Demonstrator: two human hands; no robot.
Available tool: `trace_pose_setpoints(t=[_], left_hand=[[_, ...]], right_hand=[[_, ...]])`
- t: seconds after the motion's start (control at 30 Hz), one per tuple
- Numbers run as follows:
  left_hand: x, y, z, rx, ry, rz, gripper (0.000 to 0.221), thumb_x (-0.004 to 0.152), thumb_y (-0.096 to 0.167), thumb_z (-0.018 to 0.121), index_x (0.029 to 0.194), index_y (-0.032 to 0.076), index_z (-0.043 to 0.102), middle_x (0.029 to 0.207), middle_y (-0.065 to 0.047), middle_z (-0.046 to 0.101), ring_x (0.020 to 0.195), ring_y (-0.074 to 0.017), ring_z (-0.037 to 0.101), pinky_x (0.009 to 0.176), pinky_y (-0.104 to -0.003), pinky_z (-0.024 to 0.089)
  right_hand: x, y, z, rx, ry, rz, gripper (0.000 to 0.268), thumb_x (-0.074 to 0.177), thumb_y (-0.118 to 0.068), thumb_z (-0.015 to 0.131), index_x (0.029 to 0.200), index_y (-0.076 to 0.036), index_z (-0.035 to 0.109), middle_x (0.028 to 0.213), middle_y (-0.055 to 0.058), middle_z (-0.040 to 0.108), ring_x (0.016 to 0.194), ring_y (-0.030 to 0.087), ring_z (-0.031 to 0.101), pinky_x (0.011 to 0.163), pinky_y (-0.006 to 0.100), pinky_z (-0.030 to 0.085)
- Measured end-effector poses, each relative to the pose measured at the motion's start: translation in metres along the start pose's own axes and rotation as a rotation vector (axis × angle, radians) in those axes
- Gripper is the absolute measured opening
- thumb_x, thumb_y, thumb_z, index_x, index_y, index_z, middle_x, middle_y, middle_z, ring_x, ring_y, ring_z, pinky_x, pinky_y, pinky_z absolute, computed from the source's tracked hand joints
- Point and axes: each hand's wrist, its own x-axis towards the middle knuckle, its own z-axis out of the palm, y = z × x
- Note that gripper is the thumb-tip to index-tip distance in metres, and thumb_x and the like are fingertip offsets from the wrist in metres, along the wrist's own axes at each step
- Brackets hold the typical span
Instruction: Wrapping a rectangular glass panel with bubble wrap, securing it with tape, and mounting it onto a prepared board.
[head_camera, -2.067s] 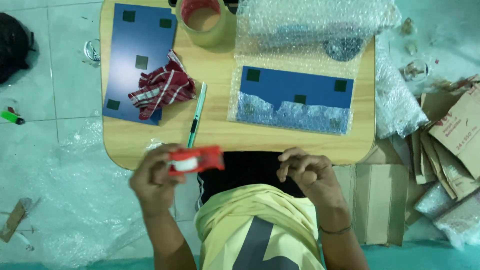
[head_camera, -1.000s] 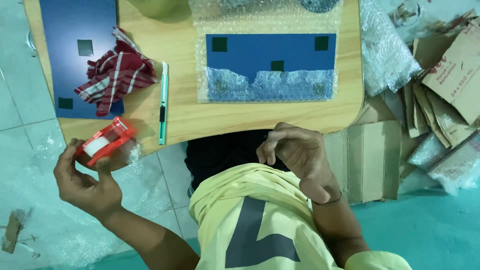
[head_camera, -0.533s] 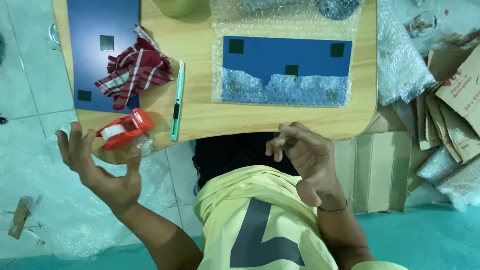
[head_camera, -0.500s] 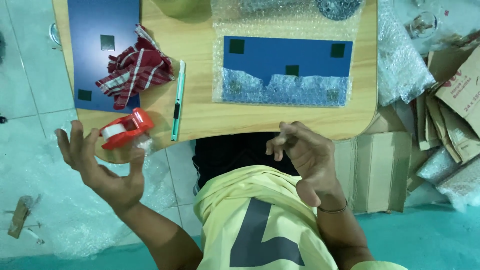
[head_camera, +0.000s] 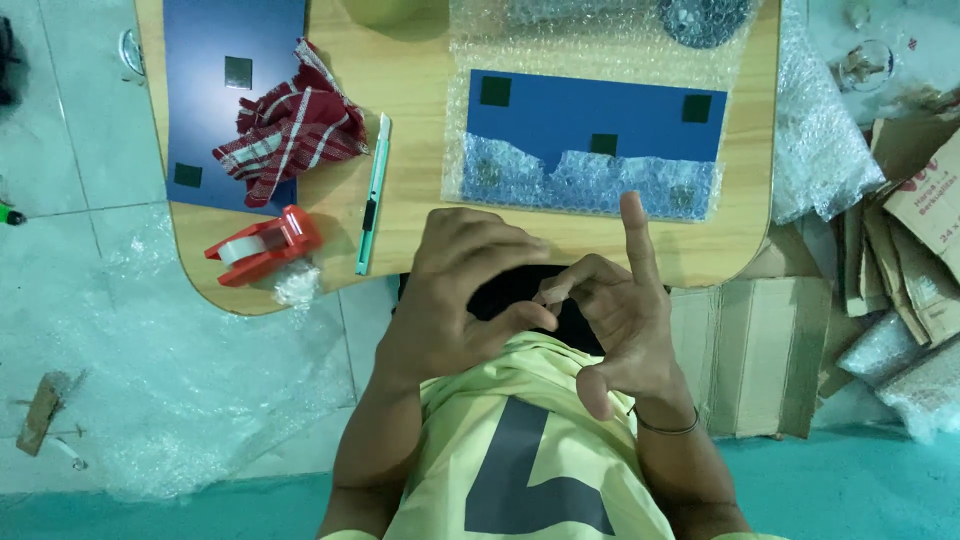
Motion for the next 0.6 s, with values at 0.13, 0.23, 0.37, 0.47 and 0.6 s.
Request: trace_pose_setpoints(t=[0.13,0.23,0.37,0.47,0.6], left_hand=[[0.002,-0.001,0.007,0.012,-0.033,0.032,0.037,0.081,0.036,0.084,0.103,0.008,0.072,0.109,-0.002,0.070,0.107,-0.0209,0.057,0.104,-0.042,0.037],[0.004,-0.002,0.008,0.046,-0.014,0.065,0.010,0.085,0.011,0.080,0.088,0.011,0.071,0.105,0.001,0.069,0.104,-0.0184,0.057,0.103,-0.042,0.036],[0.006,-0.003,0.005,-0.026,0.127,0.037,0.013,0.084,0.003,0.077,0.085,0.010,0.067,0.093,0.000,0.069,0.100,-0.0204,0.060,0.100,-0.041,0.041],[0.011,-0.016,-0.009,-0.069,0.214,0.043,0.009,0.088,0.008,0.074,0.087,0.011,0.066,0.091,-0.003,0.068,0.094,-0.0195,0.060,0.092,-0.038,0.048],[0.048,-0.021,-0.045,-0.010,-0.012,0.011,0.012,0.088,0.001,0.079,0.090,0.005,0.068,0.082,-0.003,0.066,0.074,-0.0149,0.055,0.075,-0.030,0.044]], right_hand=[[-0.001,-0.001,0.003,-0.032,-0.012,0.024,0.148,0.062,-0.038,0.096,0.168,-0.014,-0.003,0.107,0.014,0.070,0.105,0.024,0.069,0.099,0.037,0.058],[0.001,0.000,0.003,-0.045,-0.005,0.039,0.148,0.060,-0.036,0.097,0.168,-0.014,-0.001,0.107,0.014,0.070,0.100,0.024,0.068,0.091,0.037,0.058],[0.005,-0.001,0.002,0.021,0.052,-0.005,0.127,0.070,-0.026,0.092,0.167,-0.012,0.011,0.129,0.025,0.067,0.110,0.030,0.072,0.098,0.040,0.062],[0.014,-0.005,-0.001,-0.297,0.103,-0.118,0.098,0.077,-0.013,0.086,0.157,-0.009,0.030,0.137,0.022,0.063,0.115,0.028,0.069,0.107,0.040,0.060],[0.041,-0.003,-0.003,-1.276,0.127,-0.439,0.050,0.080,-0.012,0.098,0.120,-0.008,0.068,0.134,0.010,0.064,0.122,0.029,0.062,0.111,0.047,0.047]])
